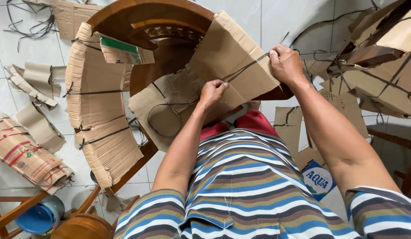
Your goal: The person sits on the floor and uses a pink utility knife to cut a black wire. They then use the wire to tie pieces of cardboard together, wrapping it around the cardboard and securing it by hand.
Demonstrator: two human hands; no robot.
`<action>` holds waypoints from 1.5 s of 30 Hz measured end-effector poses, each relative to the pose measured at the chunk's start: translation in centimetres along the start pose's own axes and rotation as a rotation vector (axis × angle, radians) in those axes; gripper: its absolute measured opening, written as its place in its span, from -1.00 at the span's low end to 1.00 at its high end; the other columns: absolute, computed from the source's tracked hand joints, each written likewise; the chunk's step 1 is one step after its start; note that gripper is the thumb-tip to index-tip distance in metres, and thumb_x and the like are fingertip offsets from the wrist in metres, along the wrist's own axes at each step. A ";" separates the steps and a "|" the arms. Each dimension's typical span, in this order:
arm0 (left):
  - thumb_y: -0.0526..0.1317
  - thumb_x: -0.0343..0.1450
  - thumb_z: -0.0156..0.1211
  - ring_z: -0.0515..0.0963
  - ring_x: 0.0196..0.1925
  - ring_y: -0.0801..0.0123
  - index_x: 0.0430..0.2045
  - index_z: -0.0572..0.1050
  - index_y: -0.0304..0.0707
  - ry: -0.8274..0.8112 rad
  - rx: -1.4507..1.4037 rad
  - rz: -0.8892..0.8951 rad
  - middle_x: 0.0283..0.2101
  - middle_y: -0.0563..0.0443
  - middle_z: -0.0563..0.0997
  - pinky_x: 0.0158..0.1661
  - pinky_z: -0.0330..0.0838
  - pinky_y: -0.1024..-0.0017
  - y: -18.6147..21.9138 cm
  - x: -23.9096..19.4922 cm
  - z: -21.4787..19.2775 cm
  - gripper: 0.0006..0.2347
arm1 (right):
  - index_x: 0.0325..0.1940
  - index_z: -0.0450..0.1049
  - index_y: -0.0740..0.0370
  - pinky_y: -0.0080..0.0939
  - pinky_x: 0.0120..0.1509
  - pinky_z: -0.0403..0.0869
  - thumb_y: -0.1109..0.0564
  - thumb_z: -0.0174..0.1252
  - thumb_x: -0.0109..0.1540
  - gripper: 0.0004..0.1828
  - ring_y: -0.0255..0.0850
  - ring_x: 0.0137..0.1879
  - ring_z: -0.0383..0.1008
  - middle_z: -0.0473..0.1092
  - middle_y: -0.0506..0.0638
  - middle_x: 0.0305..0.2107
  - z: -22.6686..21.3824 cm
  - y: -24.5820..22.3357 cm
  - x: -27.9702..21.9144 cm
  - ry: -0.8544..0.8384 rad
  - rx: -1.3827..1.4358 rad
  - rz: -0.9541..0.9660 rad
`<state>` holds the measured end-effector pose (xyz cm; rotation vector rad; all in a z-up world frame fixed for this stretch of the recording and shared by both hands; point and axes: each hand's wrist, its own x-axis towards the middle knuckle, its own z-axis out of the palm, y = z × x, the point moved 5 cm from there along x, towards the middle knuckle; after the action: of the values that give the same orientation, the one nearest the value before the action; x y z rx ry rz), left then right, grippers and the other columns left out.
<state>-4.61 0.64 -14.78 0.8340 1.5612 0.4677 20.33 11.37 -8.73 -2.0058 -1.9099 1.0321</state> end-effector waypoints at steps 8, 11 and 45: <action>-0.02 0.40 0.10 0.47 -0.46 0.46 -0.42 0.65 -0.10 -0.006 0.046 0.002 -0.60 0.14 0.52 -0.27 0.36 0.41 0.0 0.7 0.9 -0.77 | 0.13 0.58 0.20 0.19 0.21 0.43 0.24 0.08 0.38 -0.73 -0.03 0.04 0.50 0.55 0.12 -0.06 -0.2 -1.1 -1.9 0.291 -0.246 -0.398; -0.03 0.38 0.12 0.50 -0.43 0.41 -0.41 0.66 -0.14 -0.008 0.049 0.004 -0.58 0.09 0.53 -0.26 0.37 0.37 0.5 0.7 1.0 -0.76 | 0.32 0.36 0.29 0.39 0.37 0.32 -0.03 -0.06 0.47 -0.56 0.15 0.22 0.41 0.44 0.29 0.10 0.8 -2.9 -3.1 0.217 -0.321 -0.505; -0.34 0.49 -0.19 0.73 -0.03 0.11 -0.18 0.60 -0.33 0.092 0.611 -0.192 -0.20 -0.17 0.72 -0.03 0.61 0.15 -6.5 18.1 10.6 -0.71 | 0.56 0.14 0.10 0.08 0.04 0.57 -0.17 -0.18 0.48 -0.40 0.13 0.10 0.55 0.46 0.16 0.11 2.0 -2.0 -1.5 0.080 -0.234 -0.374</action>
<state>4.17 7.87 -33.51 1.1148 1.8806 -0.1279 17.60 9.65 -8.53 -1.6646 -2.3303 0.6510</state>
